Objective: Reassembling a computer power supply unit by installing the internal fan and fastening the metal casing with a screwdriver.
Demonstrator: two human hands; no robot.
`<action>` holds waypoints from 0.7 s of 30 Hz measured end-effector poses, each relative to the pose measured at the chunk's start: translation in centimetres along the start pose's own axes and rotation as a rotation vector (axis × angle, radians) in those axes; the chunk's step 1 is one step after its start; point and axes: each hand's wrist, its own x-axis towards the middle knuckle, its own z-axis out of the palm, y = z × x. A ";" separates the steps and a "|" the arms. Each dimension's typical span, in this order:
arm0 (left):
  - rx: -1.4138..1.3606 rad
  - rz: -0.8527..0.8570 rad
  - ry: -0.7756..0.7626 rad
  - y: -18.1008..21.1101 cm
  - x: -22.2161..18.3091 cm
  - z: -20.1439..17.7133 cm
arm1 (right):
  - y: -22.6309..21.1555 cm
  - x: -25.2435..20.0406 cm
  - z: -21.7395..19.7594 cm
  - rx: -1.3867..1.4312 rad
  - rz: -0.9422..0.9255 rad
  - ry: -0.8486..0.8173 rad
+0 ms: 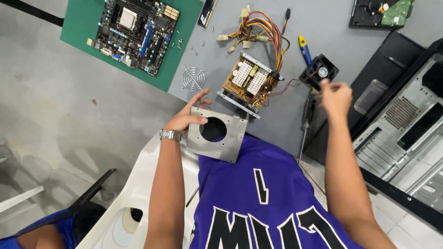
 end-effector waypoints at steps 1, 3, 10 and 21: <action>-0.036 0.003 0.009 0.0 -0.4 0.1 | 1.3 1.7 -1.0 -0.177 0.011 0.159; -0.070 0.004 0.009 0.1 -1.3 0.7 | 1.0 2.5 -1.1 -0.167 0.055 0.107; -0.242 0.070 0.099 -1.5 -2.1 1.0 | 4.5 6.5 1.3 -0.108 -0.089 0.313; 0.110 0.164 0.047 3.4 -2.3 4.0 | -1.8 0.8 -0.3 0.240 -0.518 0.313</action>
